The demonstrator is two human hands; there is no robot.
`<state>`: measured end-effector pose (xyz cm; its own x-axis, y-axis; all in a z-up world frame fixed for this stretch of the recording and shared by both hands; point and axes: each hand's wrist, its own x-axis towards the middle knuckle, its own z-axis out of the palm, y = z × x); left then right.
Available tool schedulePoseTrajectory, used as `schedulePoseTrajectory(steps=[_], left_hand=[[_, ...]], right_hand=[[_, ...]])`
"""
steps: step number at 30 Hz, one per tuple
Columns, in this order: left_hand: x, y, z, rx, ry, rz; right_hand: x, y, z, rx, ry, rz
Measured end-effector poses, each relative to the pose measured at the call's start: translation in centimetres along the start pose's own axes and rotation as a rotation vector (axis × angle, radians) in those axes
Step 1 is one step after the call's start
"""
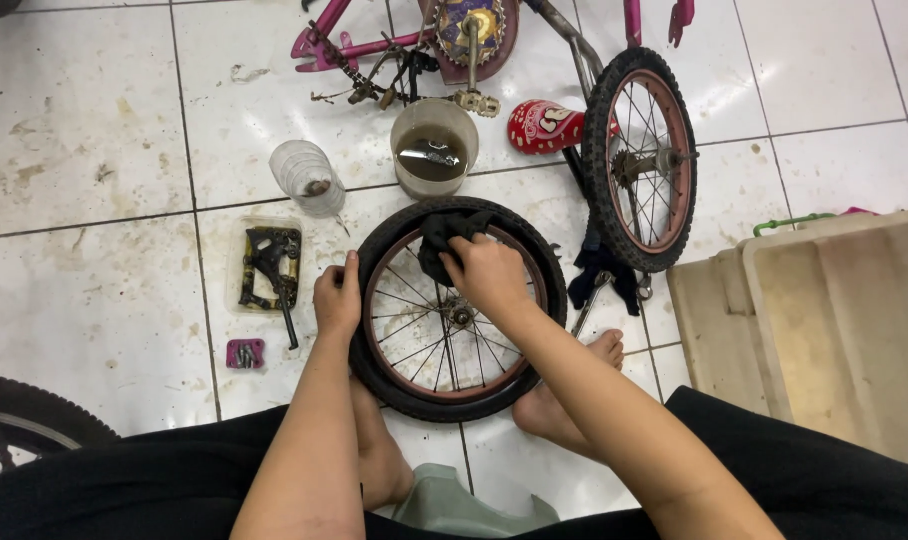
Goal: The person sits on the floor and cleans a bicycle wheel hub and spokes using a black cloth. They rotate the wheel to access different areas and wipe the components thoroughly.
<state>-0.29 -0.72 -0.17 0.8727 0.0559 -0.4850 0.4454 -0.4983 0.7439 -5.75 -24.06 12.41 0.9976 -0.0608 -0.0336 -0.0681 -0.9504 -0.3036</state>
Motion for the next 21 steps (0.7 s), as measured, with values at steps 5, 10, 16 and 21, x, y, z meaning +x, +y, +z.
schedulePoseTrajectory(steps=[5, 10, 16, 21], left_hand=[[-0.6, 0.1, -0.1, -0.058, 0.004, -0.023], [0.0, 0.4, 0.0, -0.094, 0.002, -0.052], [0.2, 0.5, 0.0, -0.132, -0.01, -0.057], [0.2, 0.0, 0.0, -0.192, -0.05, -0.134]], right_hand=[[2.0, 0.6, 3.4, -0.095, -0.154, -0.034], [3.0, 1.0, 6.1, -0.26, -0.249, -0.013], [4.0, 0.0, 5.3, -0.306, -0.125, -0.046], [3.0, 1.2, 6.7, -0.299, -0.149, -0.057]])
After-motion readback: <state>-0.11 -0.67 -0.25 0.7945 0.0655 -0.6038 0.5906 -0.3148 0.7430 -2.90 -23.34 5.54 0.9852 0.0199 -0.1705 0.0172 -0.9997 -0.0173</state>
